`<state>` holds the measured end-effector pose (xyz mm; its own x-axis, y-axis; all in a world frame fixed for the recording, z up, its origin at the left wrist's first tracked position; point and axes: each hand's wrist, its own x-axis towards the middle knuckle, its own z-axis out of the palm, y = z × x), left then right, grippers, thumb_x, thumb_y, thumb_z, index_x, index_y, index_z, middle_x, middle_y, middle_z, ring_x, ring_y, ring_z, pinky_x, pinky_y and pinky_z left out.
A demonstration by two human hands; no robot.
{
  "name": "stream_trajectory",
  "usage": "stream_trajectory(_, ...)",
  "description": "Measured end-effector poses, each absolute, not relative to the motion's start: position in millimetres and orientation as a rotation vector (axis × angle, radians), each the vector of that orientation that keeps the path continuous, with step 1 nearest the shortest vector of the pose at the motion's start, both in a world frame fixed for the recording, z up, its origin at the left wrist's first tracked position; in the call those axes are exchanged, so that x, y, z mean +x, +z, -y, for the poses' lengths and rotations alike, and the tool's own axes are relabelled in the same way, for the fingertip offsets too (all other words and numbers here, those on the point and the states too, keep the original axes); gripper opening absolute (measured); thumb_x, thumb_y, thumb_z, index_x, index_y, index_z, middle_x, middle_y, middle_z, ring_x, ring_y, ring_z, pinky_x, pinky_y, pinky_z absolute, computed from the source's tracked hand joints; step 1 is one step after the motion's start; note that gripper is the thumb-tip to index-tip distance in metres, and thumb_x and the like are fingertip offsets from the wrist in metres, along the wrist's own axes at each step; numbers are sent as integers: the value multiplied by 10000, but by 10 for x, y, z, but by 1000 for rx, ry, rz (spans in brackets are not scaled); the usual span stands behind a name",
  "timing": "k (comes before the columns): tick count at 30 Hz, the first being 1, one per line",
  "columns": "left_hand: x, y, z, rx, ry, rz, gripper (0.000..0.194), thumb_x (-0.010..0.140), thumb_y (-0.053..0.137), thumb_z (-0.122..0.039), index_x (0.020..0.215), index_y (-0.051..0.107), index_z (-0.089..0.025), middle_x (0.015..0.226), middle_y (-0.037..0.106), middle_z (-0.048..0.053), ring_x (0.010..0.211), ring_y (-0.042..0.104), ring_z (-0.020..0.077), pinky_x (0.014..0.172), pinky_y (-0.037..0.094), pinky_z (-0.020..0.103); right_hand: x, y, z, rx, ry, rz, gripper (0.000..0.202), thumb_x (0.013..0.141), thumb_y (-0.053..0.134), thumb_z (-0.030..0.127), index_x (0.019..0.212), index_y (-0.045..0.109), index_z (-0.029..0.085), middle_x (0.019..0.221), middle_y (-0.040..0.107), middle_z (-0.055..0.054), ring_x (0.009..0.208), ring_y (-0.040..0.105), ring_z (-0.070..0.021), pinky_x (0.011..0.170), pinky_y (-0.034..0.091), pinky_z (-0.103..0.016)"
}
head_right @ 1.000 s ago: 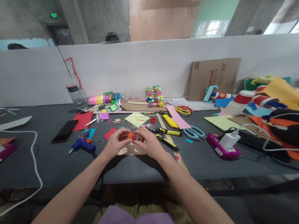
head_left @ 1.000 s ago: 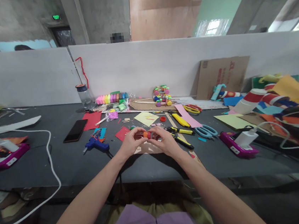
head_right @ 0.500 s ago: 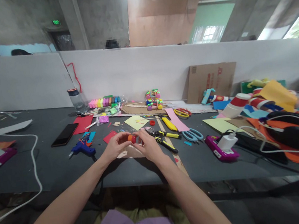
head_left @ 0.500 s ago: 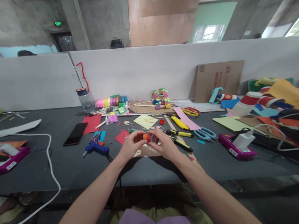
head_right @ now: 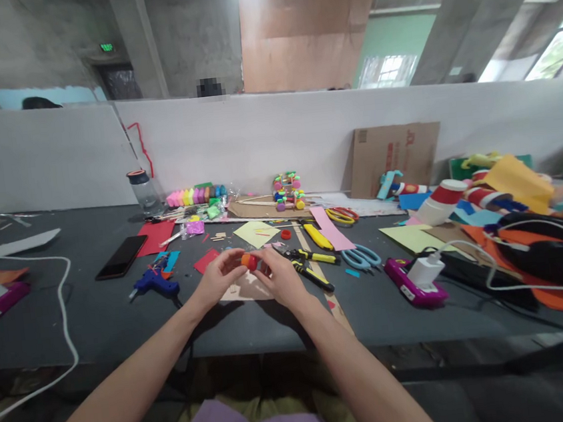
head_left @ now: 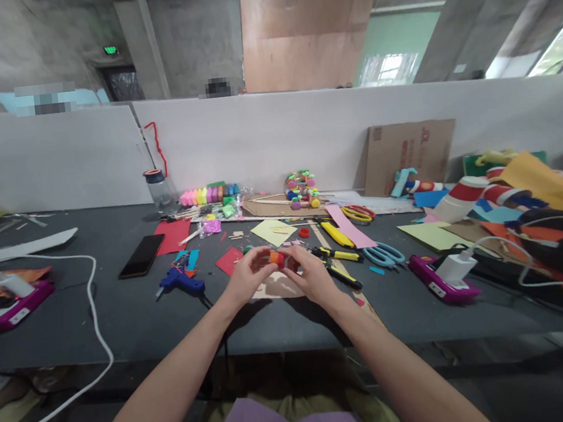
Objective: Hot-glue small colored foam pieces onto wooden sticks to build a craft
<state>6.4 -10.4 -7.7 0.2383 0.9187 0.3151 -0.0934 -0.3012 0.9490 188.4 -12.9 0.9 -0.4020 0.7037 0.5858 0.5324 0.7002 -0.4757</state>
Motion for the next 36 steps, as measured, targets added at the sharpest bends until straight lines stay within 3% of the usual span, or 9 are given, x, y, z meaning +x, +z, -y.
stream_trajectory(4, 48, -78, 83, 1494, 1208, -878, 346, 766, 643, -380, 1017, 627, -143, 996, 679, 85, 905, 634, 200, 810, 504, 325, 1881, 8, 139, -936, 266, 2110, 339, 864, 552, 218, 1203, 544, 230, 887, 590, -43, 697, 544, -160, 759, 480, -348)
stream_trajectory(13, 53, -85, 78, 1411, 1281, -786, 371, 673, 738, -295, 982, 601, -144, 997, 664, 89, 915, 636, 197, 836, 497, 336, 1836, -33, 96, -982, 563, 1861, 329, 858, 570, 339, 1152, 571, 190, 945, 649, -69, 691, 589, -154, 623, 494, -291)
stream_trajectory(22, 59, -59, 110, 1550, 1253, -791, 352, 719, 709, -325, 1003, 598, -150, 1007, 644, 84, 915, 627, 188, 857, 495, 341, 1835, -15, 85, -974, 618, 1923, 251, 837, 597, 297, 1061, 624, 186, 948, 660, -57, 782, 605, -167, 681, 492, -292)
stream_trajectory(29, 66, -76, 96, 1454, 1177, -832, 381, 773, 633, -426, 1025, 579, -144, 982, 633, 76, 818, 614, 157, 706, 513, 284, 1840, -58, 78, -960, 552, 1932, 267, 828, 611, 288, 1079, 601, 197, 927, 632, -51, 743, 589, -160, 676, 498, -300)
stream_trajectory(36, 62, -82, 88, 1450, 1219, -806, 357, 728, 693, -370, 981, 590, -142, 943, 638, 67, 831, 615, 162, 730, 508, 290, 1845, -32, 100, -952, 560, 1971, 286, 848, 593, 320, 1111, 595, 207, 963, 632, -63, 755, 590, -164, 673, 498, -296)
